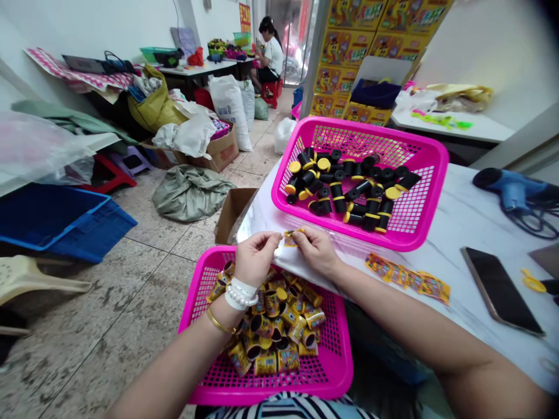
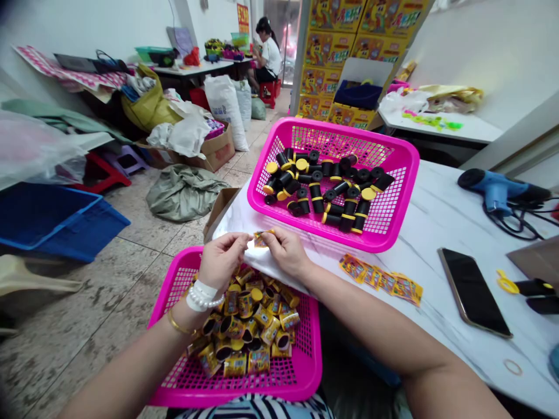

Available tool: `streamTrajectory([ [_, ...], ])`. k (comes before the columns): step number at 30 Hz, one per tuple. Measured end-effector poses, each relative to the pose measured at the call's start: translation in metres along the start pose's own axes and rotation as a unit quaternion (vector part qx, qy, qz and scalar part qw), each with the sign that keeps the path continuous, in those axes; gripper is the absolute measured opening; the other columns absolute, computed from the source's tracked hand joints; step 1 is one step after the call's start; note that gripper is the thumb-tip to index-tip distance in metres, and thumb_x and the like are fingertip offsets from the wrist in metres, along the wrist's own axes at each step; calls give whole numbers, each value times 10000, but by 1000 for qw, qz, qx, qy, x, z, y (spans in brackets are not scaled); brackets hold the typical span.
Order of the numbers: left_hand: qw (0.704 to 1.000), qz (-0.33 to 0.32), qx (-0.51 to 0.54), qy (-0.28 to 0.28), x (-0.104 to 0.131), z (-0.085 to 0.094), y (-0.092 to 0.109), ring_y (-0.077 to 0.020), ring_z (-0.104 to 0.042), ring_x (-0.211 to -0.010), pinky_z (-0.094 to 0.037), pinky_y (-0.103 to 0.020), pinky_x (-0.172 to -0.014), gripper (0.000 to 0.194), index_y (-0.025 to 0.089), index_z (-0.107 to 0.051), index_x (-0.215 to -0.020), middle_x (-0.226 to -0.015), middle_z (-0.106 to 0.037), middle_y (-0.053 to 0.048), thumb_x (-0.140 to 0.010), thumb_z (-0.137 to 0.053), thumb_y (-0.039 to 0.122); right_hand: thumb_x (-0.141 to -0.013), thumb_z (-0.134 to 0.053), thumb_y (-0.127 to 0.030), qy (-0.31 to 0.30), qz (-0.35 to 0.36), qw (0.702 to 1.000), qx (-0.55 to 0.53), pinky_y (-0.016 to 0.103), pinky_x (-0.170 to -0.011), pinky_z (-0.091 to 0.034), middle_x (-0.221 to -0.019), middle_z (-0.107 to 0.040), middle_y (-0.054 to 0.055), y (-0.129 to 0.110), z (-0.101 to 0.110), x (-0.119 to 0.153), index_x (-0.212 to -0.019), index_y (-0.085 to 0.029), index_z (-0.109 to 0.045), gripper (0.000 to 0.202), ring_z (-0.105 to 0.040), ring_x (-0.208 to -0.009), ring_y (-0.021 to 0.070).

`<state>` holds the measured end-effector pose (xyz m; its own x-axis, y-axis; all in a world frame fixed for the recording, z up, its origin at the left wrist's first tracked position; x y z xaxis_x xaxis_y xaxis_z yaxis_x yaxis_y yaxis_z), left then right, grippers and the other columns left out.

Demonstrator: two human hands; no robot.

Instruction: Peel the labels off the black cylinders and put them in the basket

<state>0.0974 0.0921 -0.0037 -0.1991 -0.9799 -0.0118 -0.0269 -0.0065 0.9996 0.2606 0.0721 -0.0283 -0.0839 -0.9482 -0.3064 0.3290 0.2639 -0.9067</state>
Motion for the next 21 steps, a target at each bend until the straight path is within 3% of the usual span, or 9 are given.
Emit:
streamTrajectory([
  [4,999,-6,-1,34,4,0,0,-137,-575,-616,-444,-241,-579,256,156,-737,-855,-664,-671,-10,-769,-728,397,-954,-530,-420,20,5,999,34,248,-571,-386,-662,-604,-4,1,1,2,-737,-186,-616,330,-528,-614,138],
  [11,996,-55,-69,14,4,-3,-1,-192,-654,-775,-508,-302,-764,228,146,-784,-825,-826,-754,-83,-749,-748,359,-966,-508,-384,13,46,995,83,262,-571,-378,-637,-588,0,-4,-1,4,-697,-194,-591,340,-528,-590,140],
  [15,998,-18,-54,10,-3,2,-11,-193,-665,-752,-510,-296,-747,227,147,-784,-779,-791,-758,-76,-715,-777,364,-968,-490,-340,-18,65,995,68,266,-609,-406,-700,-616,13,-9,-2,5,-759,-191,-606,281,-564,-645,147],
  [21,999,-15,-7,49,-11,14,-19,-181,-661,-726,-502,-277,-688,244,165,-787,-813,-790,-762,-49,-709,-789,385,-905,-578,-361,14,27,999,28,246,-540,-369,-619,-516,-25,-8,-1,1,-701,-193,-551,266,-464,-566,120],
])
Point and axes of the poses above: each hand's wrist, its own x-axis away from the middle knuckle, its own z-axis out of the back of the hand, y = z × x, the point moved 1 cm from there along -x, towards the middle knuckle
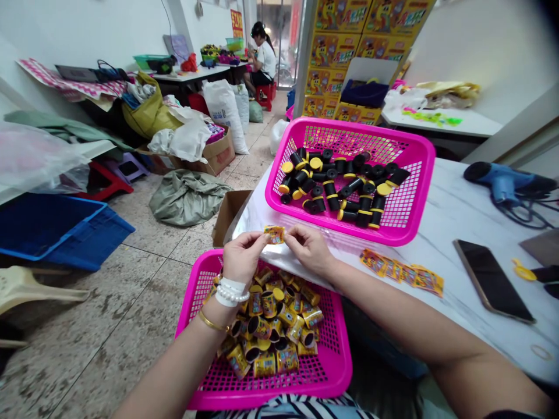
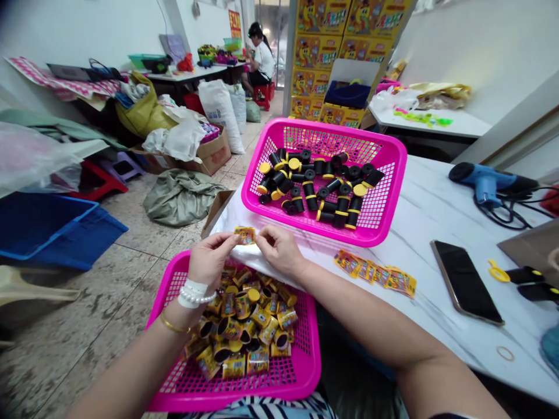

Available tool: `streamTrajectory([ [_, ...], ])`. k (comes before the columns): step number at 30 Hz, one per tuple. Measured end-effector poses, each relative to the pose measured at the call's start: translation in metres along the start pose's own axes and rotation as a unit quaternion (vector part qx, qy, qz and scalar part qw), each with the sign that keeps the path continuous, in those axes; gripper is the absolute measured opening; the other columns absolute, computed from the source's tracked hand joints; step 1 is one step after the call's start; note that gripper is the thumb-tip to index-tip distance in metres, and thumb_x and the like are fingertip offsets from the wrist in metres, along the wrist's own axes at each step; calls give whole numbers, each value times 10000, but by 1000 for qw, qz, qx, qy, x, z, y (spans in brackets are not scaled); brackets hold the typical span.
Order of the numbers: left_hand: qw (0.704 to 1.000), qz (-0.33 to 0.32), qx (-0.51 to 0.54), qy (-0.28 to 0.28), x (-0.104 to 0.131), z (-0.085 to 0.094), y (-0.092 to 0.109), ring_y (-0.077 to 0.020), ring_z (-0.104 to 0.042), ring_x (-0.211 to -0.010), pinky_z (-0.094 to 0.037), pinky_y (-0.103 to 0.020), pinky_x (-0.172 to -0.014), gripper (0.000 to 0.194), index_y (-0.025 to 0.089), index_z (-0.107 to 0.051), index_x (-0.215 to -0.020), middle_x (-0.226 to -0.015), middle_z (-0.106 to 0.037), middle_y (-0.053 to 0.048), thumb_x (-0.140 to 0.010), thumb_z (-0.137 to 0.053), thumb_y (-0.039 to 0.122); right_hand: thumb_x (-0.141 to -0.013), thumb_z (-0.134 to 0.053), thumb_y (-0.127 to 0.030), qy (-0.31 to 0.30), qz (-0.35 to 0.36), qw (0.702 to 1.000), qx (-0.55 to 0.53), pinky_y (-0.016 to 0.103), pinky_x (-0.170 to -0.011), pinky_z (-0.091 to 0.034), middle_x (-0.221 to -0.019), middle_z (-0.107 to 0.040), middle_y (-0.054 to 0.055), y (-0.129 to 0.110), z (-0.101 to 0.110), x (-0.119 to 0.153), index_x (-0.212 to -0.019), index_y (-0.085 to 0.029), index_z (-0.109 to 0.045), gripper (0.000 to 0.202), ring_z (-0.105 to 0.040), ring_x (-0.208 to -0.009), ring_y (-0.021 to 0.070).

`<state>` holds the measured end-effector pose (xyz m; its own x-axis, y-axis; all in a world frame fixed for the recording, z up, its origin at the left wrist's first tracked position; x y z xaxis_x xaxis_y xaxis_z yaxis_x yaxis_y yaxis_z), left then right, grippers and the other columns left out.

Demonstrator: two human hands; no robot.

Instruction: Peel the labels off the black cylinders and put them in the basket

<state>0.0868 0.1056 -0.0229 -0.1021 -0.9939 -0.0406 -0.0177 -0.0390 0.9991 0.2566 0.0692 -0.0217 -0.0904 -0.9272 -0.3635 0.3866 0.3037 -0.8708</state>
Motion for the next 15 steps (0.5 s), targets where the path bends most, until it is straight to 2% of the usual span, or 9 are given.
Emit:
streamTrajectory([
  [3,1000,-8,-5,-3,0,1,-1,-176,-661,-732,-504,-277,-713,234,161,-788,-808,-779,-761,-49,-711,-796,373,-910,-571,-417,-2,-41,997,-69,236,-516,-385,-626,-545,-25,1,-1,-2,-756,-193,-567,272,-479,-538,113],
  [6,1000,-7,-16,-3,0,1,-4,-183,-670,-735,-513,-287,-723,236,155,-790,-797,-770,-763,-56,-715,-791,376,-893,-591,-463,-33,-73,988,-131,230,-507,-414,-665,-599,-18,1,-2,-3,-867,-188,-603,276,-517,-532,113],
  [9,1000,0,-24,-11,-1,0,-3,-207,-689,-796,-529,-311,-772,258,153,-800,-835,-846,-778,-81,-684,-810,362,-876,-624,-397,-40,-46,996,-69,235,-542,-424,-671,-619,-6,1,-2,-2,-805,-179,-638,231,-535,-574,121],
  [12,998,36,-1,-46,-1,-1,5,-210,-694,-816,-534,-314,-780,304,146,-801,-887,-899,-782,-99,-658,-829,343,-883,-603,-298,-32,7,999,17,244,-576,-418,-674,-632,2,0,-4,0,-771,-177,-663,175,-536,-597,126],
  [15,991,97,46,-75,-1,-2,13,-141,-635,-628,-492,-242,-604,272,130,-784,-805,-722,-748,-59,-641,-843,339,-875,-596,-250,-34,46,997,54,240,-566,-397,-647,-618,-4,-2,-8,3,-739,-177,-659,167,-517,-571,119],
])
Point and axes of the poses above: each hand's wrist, its own x-axis away from the middle knuckle, its own z-axis out of the back of the hand, y = z × x, the point moved 1 cm from there along -x, towards the middle knuckle
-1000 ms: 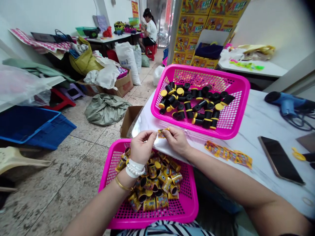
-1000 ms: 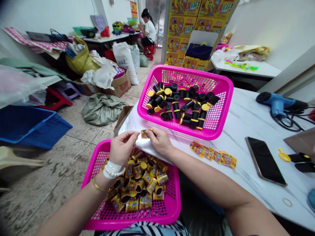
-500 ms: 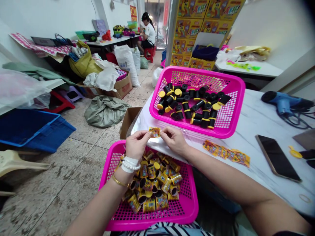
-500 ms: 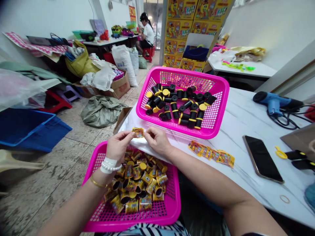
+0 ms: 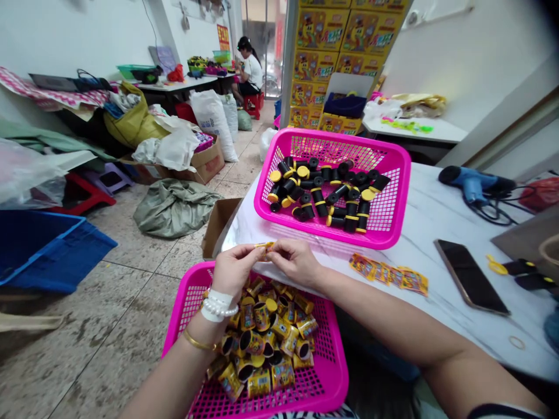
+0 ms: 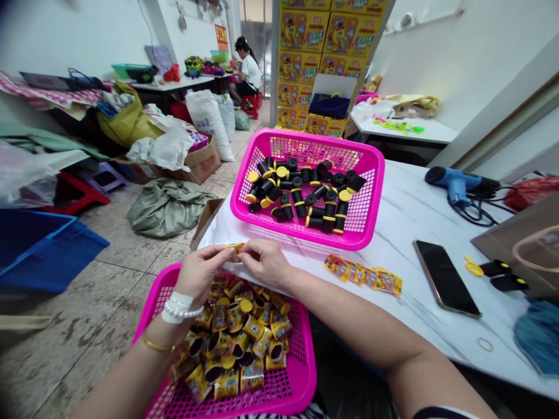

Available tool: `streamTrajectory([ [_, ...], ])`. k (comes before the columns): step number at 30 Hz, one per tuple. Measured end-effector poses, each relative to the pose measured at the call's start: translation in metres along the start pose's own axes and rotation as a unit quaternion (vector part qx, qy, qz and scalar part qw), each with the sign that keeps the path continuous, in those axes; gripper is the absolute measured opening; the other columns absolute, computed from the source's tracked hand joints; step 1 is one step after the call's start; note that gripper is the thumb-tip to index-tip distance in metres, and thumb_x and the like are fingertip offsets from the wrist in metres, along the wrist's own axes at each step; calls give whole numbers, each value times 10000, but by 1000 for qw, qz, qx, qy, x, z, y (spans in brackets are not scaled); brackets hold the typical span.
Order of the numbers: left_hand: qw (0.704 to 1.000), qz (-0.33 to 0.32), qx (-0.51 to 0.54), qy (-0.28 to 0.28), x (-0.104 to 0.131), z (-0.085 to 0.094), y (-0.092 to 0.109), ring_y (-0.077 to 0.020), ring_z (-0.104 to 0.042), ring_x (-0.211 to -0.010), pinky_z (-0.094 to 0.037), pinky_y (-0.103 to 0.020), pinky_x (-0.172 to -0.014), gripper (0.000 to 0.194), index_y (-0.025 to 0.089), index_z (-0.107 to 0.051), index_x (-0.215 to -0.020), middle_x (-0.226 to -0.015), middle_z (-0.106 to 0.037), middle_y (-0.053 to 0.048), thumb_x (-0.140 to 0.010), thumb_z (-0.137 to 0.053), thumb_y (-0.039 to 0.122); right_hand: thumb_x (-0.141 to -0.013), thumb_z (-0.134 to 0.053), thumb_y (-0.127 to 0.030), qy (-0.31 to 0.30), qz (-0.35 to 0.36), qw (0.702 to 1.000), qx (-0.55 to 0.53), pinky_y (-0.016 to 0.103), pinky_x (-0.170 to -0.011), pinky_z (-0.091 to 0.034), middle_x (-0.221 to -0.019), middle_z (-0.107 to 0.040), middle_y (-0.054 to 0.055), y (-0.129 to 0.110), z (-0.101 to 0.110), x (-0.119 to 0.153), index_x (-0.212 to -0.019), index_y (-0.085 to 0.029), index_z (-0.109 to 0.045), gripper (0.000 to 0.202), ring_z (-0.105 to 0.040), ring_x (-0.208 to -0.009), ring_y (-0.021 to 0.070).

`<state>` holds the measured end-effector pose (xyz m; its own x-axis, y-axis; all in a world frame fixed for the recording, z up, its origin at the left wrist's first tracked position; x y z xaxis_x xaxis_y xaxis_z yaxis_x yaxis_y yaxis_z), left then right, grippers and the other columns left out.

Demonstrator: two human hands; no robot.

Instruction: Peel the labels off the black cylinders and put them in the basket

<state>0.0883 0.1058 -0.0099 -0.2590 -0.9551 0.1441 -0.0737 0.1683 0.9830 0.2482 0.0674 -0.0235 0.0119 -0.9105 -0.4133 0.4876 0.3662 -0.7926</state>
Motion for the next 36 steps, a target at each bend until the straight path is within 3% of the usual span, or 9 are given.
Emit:
streamTrajectory([
  [4,998,50,28,-10,1,2,1,-55,-394,-382,-244,-178,-395,304,133,-712,-742,-415,-524,50,-648,-838,394,-904,-568,-285,-19,11,1000,3,228,-536,-381,-630,-620,-3,-2,12,-5,-734,-172,-666,226,-516,-546,114],
  [8,997,74,32,-15,2,8,0,-44,-338,-350,-165,-172,-383,341,130,-701,-796,-388,-497,54,-668,-822,423,-951,-537,-383,1,13,990,142,244,-577,-395,-650,-645,16,-9,55,-29,-756,-177,-675,315,-565,-589,137],
  [11,992,108,54,-28,3,9,5,-41,-372,-378,-171,-165,-379,381,112,-738,-853,-449,-547,32,-621,-859,389,-942,-561,-478,38,-65,931,356,287,-633,-414,-719,-693,76,-14,80,-57,-783,-176,-698,368,-634,-680,200],
  [16,976,161,131,-73,3,7,18,-16,-421,-459,-211,-116,-357,320,77,-756,-812,-662,-666,-46,-599,-886,277,-856,-686,-461,-75,-178,855,481,365,-700,-471,-919,-725,229,-4,77,-93,-946,-91,-725,383,-688,-857,333],
  [21,950,214,208,-91,3,12,22,6,-396,-418,-217,-91,-317,152,72,-731,-845,-701,-668,-37,-712,-790,114,-794,-711,-313,-130,-171,892,399,306,-684,-497,-874,-737,125,-1,86,-102,-978,-126,-751,265,-690,-801,255],
  [25,932,230,270,-71,-1,15,24,12,-385,-389,-216,-85,-300,45,70,-693,-850,-682,-648,-22,-812,-674,54,-849,-611,-281,-120,-152,981,22,265,-626,-520,-772,-694,5,-12,101,-81,-1201,-214,-665,362,-621,-612,132],
  [29,927,231,292,-45,-7,10,20,15,-403,-380,-209,-80,-290,51,75,-653,-828,-698,-647,-16,-849,-620,42,-739,-756,-270,-48,-104,962,-247,328,-689,-591,-921,-678,15,-23,87,-48,-1083,-223,-597,381,-671,-753,163],
  [32,928,221,296,-57,-7,4,14,9,-422,-382,-219,-80,-292,46,85,-645,-850,-683,-626,4,-821,-664,54,-779,-716,-235,-56,-52,976,-205,330,-716,-591,-948,-657,18,-26,64,-29,-1216,-249,-547,468,-669,-798,169],
  [36,925,208,317,-30,-4,7,8,13,-385,-364,-202,-85,-292,80,98,-622,-831,-649,-584,34,-808,-668,36,-783,-632,-135,-79,77,990,87,330,-759,-548,-1027,-673,83,-22,42,-14,-1156,-199,-644,379,-642,-877,202],
])
Point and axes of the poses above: each hand's wrist, its own x-axis away from the middle knuckle, its own z-axis out of the back of the hand, y = z × x, the point moved 1 cm from there along -x, towards the middle knuckle
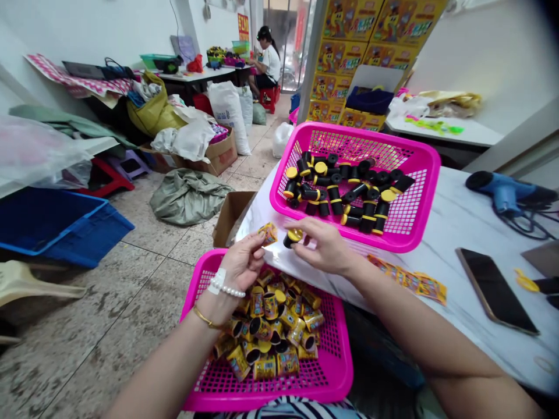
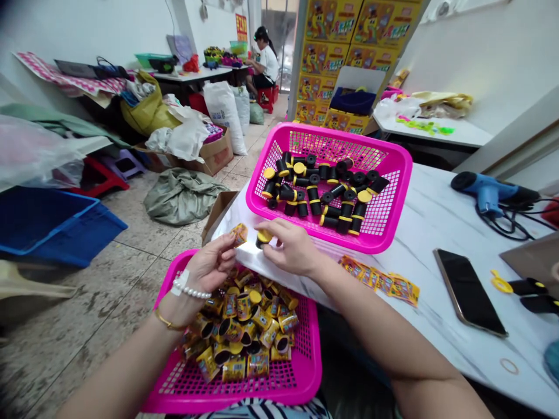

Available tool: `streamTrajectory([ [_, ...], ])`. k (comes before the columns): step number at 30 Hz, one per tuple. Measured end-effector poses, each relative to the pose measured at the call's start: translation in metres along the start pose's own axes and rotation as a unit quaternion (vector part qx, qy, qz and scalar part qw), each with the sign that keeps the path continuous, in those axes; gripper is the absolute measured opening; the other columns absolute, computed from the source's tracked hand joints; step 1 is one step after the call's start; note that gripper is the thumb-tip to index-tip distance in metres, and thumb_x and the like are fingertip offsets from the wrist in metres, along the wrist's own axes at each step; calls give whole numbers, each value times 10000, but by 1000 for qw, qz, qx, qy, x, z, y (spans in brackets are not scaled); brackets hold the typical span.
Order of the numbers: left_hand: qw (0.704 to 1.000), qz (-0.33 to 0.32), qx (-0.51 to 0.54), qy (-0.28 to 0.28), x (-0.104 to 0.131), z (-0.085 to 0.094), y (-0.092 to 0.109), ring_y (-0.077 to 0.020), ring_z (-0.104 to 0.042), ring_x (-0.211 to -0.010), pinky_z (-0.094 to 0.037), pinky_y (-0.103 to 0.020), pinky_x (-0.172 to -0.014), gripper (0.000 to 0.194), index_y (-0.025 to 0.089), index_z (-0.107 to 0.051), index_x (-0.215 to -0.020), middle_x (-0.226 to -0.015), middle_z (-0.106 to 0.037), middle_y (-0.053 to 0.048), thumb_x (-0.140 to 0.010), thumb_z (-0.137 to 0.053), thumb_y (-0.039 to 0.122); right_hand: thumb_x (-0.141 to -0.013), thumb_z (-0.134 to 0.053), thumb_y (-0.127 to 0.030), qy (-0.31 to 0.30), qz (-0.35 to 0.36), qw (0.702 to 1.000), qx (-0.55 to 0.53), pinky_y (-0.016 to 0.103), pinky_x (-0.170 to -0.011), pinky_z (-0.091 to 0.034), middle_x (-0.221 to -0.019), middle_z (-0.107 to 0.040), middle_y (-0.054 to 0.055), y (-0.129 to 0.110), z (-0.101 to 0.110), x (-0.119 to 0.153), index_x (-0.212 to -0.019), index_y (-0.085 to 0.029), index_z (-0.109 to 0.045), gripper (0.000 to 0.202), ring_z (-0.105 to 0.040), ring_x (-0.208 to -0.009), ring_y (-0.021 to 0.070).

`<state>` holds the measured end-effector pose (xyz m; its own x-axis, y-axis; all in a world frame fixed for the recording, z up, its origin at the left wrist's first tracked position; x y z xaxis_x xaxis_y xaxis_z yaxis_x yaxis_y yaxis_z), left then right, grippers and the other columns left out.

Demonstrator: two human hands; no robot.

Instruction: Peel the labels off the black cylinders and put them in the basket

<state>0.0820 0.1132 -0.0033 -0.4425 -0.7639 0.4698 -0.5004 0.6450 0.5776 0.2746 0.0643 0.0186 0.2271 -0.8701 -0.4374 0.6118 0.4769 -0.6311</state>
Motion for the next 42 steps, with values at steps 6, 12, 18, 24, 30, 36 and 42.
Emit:
streamTrajectory([
  [6,999,13,16,27,5,4,4,8,-391,-370,-212,-93,-297,100,93,-601,-763,-618,-554,37,-830,-627,23,-782,-720,-208,54,-59,996,-47,311,-646,-534,-866,-686,52,12,-2,0,-1042,-172,-660,269,-620,-701,167],
  [12,998,43,32,12,6,-4,2,8,-396,-369,-217,-91,-292,91,75,-620,-806,-643,-579,20,-864,-582,17,-716,-852,-358,122,-156,894,-403,305,-659,-589,-869,-704,11,10,-1,-6,-1035,-217,-664,396,-660,-737,157],
  [18,997,47,52,-24,3,-6,-5,10,-416,-380,-230,-82,-297,57,86,-628,-858,-705,-617,5,-865,-601,36,-684,-876,-385,110,-166,899,-389,322,-778,-581,-920,-714,20,14,-15,-3,-967,-221,-670,386,-678,-851,175],
  [24,997,36,65,-18,1,-8,-7,4,-400,-360,-221,-96,-282,94,79,-618,-791,-640,-584,20,-874,-591,44,-771,-803,-353,102,-112,952,-267,353,-852,-572,-1026,-723,56,11,-16,3,-1022,-216,-634,332,-698,-930,198],
  [30,999,34,30,-24,4,-9,-7,12,-381,-360,-223,-91,-283,83,70,-647,-855,-720,-652,-20,-886,-570,68,-823,-753,-327,91,-76,972,-201,333,-830,-564,-1105,-719,79,5,-19,8,-1089,-223,-593,327,-703,-949,202],
  [36,999,13,-14,-28,9,-8,-9,-1,-411,-409,-223,-95,-297,53,69,-664,-838,-680,-608,1,-800,-692,94,-817,-765,-348,126,-60,970,-197,310,-779,-553,-957,-668,23,7,-21,10,-1048,-241,-567,322,-663,-841,172],
  [42,992,-76,-90,-37,17,-7,-5,-64,-578,-600,-378,-125,-409,430,144,-676,-1046,-850,-656,-19,-669,-867,225,-761,-819,-421,148,-56,965,-211,302,-732,-550,-872,-633,5,7,-20,7,-1028,-235,-594,395,-633,-776,163],
])
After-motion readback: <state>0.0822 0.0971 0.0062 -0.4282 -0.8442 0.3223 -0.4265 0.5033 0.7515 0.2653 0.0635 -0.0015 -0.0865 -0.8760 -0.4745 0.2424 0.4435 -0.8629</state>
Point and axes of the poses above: each hand's wrist, its own x-axis away from the middle knuckle, its own z-axis out of the back of the hand, y = z × x, the point moved 1 cm from there along -x, towards the middle knuckle
